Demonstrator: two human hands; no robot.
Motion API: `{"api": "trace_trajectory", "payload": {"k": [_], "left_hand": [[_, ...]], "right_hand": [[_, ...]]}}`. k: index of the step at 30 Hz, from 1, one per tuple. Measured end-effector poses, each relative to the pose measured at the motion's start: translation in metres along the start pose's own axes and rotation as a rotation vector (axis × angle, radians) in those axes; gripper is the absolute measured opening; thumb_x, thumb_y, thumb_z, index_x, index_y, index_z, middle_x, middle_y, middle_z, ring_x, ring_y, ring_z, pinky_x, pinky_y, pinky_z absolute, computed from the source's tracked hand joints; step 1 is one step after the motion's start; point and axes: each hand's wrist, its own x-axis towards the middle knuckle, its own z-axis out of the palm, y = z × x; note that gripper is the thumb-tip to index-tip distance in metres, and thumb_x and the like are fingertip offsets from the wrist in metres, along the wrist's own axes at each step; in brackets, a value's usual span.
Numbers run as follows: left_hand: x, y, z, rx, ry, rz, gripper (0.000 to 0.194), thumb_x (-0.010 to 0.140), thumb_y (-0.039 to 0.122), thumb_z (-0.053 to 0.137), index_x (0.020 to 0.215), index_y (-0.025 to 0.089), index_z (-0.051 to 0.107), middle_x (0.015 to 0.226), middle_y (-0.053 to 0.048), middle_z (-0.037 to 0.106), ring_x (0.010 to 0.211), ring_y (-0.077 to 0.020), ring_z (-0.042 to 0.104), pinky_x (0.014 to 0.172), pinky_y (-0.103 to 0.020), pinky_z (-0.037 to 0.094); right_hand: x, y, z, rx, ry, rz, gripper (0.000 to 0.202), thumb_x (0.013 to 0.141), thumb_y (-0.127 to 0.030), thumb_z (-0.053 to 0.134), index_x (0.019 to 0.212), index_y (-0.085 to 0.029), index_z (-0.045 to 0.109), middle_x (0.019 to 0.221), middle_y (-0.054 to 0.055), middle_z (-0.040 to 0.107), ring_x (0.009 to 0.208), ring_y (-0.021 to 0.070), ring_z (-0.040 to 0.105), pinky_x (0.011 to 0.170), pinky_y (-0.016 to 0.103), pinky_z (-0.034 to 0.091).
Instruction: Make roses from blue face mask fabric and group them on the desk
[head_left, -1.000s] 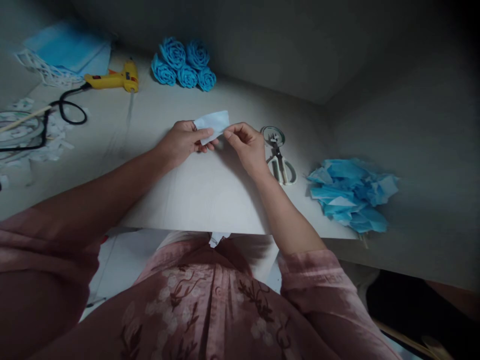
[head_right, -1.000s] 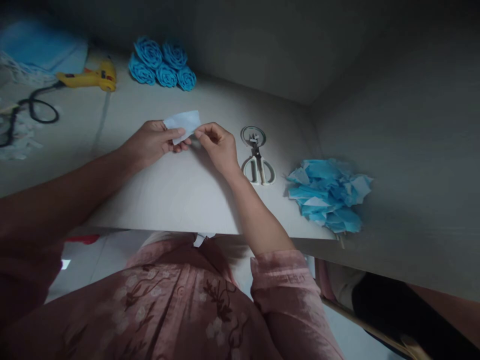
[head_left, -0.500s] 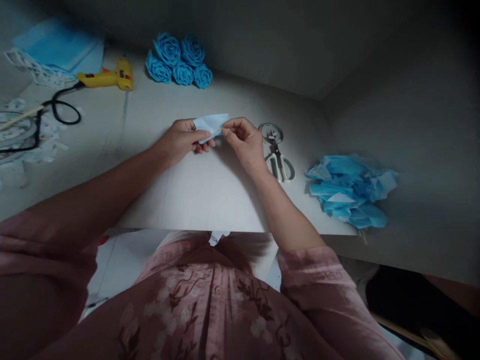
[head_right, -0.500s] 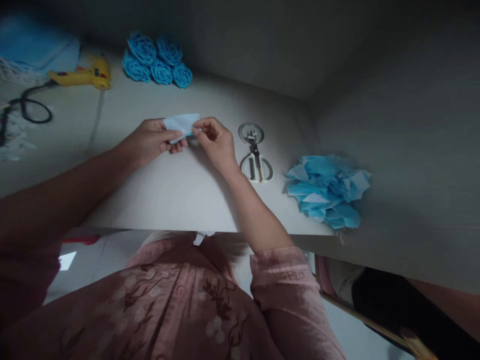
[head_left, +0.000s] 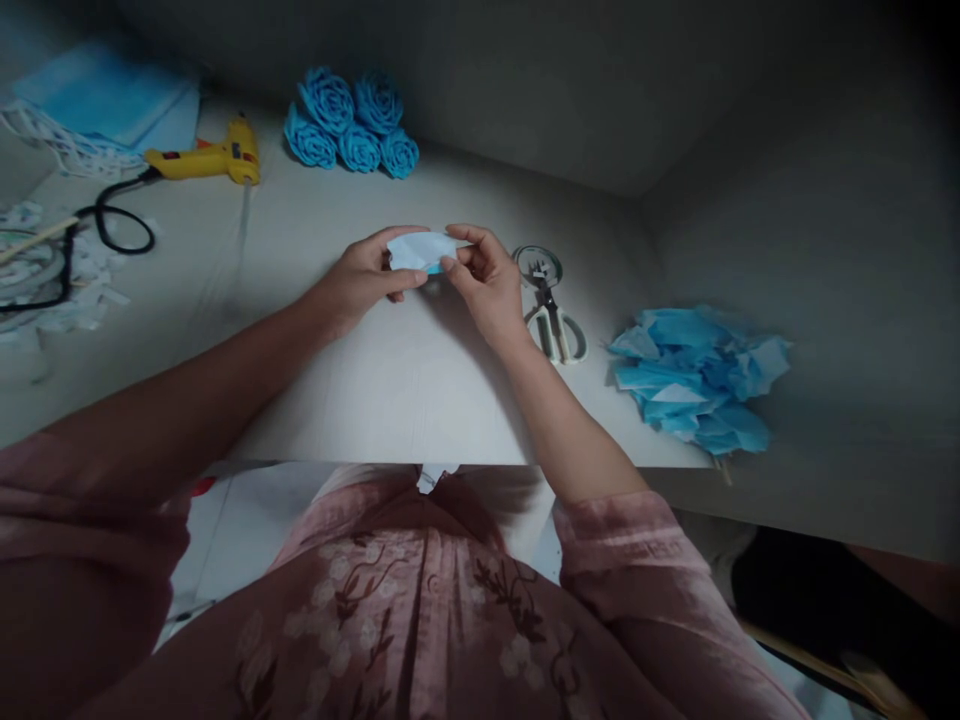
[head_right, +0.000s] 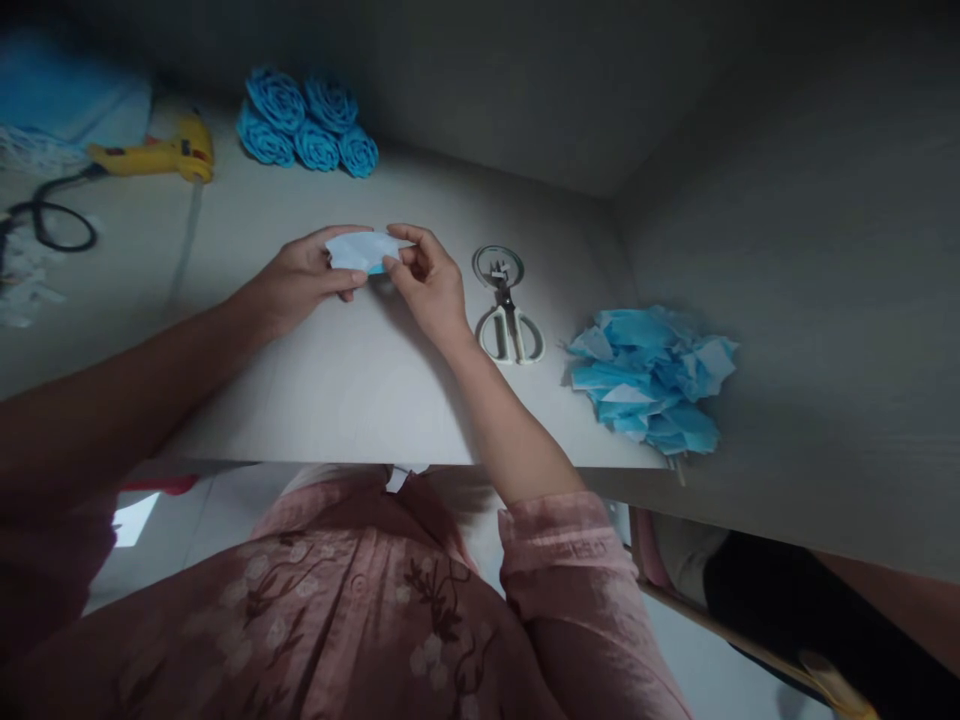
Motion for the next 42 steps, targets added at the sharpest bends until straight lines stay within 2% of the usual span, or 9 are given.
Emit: {"api": "trace_trajectory", "payload": {"k": [9,13,17,21,27,31,35,39,42], "left_hand": [[-0.002,0.006,-0.001,0.037,0.046,-0.022,0.054,0.077,0.010,0.076,0.130,0.014,0.071,0.076,0.000,0.065,0.066,-0.0111,0.059,0.062,-0.022,0.046],[-0.002,0.004,-0.001,0.047,0.023,-0.010,0.053,0.076,0.011,0.078,0.129,0.018,0.071,0.086,0.000,0.068,0.074,-0.0125,0.063,0.066,-0.022,0.048],[0.003,-0.004,-0.003,-0.009,0.027,0.053,0.051,0.079,0.011,0.080,0.128,0.019,0.072,0.081,0.001,0.066,0.067,-0.0107,0.060,0.061,-0.022,0.044],[0.007,-0.005,-0.005,-0.148,0.090,0.062,0.039,0.092,0.027,0.079,0.129,0.018,0.071,0.090,-0.003,0.068,0.072,-0.0122,0.063,0.064,-0.024,0.045],[0.003,0.005,0.001,-0.220,0.071,-0.031,0.031,0.102,0.045,0.069,0.101,0.015,0.075,0.086,-0.006,0.069,0.070,-0.0136,0.064,0.060,-0.023,0.045],[0.002,0.006,0.000,-0.161,0.043,-0.035,0.028,0.094,0.034,0.080,0.078,0.014,0.072,0.071,-0.002,0.064,0.063,-0.0106,0.060,0.060,-0.022,0.045],[0.002,0.006,-0.002,-0.190,0.108,-0.005,0.030,0.095,0.020,0.077,0.068,0.014,0.067,0.066,0.000,0.061,0.061,-0.0094,0.057,0.060,-0.022,0.044],[0.002,0.010,0.000,-0.305,0.088,-0.045,0.024,0.102,0.015,0.062,0.082,0.014,0.074,0.077,-0.003,0.067,0.067,-0.0120,0.062,0.062,-0.025,0.045],[0.004,0.008,0.002,-0.431,0.049,-0.090,0.025,0.109,0.033,0.056,0.106,0.017,0.075,0.087,-0.005,0.071,0.072,-0.0147,0.066,0.065,-0.027,0.048]], "right_hand": [[-0.003,-0.011,-0.003,0.076,0.014,0.099,0.051,0.100,-0.061,0.065,0.144,-0.035,0.059,0.100,0.002,0.070,0.097,0.0203,0.071,0.088,0.039,0.066],[-0.001,-0.009,-0.002,0.115,-0.062,0.140,0.070,0.091,-0.065,0.076,0.149,-0.034,0.055,0.101,0.002,0.072,0.091,0.0199,0.071,0.082,0.038,0.067],[0.000,-0.004,-0.002,0.152,-0.099,0.130,0.083,0.081,-0.068,0.084,0.148,-0.030,0.055,0.098,0.002,0.072,0.089,0.0212,0.070,0.086,0.042,0.067],[0.000,-0.005,-0.002,0.191,-0.086,0.112,0.083,0.080,-0.069,0.084,0.148,-0.031,0.055,0.097,0.001,0.070,0.093,0.0222,0.070,0.089,0.045,0.067],[0.000,-0.005,-0.002,0.195,-0.070,0.123,0.080,0.081,-0.064,0.086,0.149,-0.032,0.057,0.093,0.001,0.068,0.090,0.0227,0.070,0.088,0.046,0.067],[0.000,-0.003,-0.001,0.199,-0.079,0.084,0.080,0.081,-0.064,0.086,0.148,-0.031,0.057,0.089,-0.001,0.065,0.084,0.0201,0.068,0.087,0.046,0.067],[-0.001,0.001,0.002,0.185,-0.107,0.088,0.077,0.082,-0.063,0.085,0.146,-0.031,0.057,0.089,-0.001,0.064,0.083,0.0199,0.068,0.085,0.047,0.067],[-0.002,0.003,0.003,0.164,-0.105,0.086,0.074,0.085,-0.062,0.083,0.147,-0.031,0.056,0.093,0.001,0.066,0.087,0.0218,0.070,0.085,0.048,0.067],[-0.001,0.003,0.002,0.142,-0.078,0.050,0.074,0.089,-0.063,0.078,0.152,-0.032,0.052,0.093,0.001,0.065,0.091,0.0229,0.070,0.087,0.049,0.065]]}}
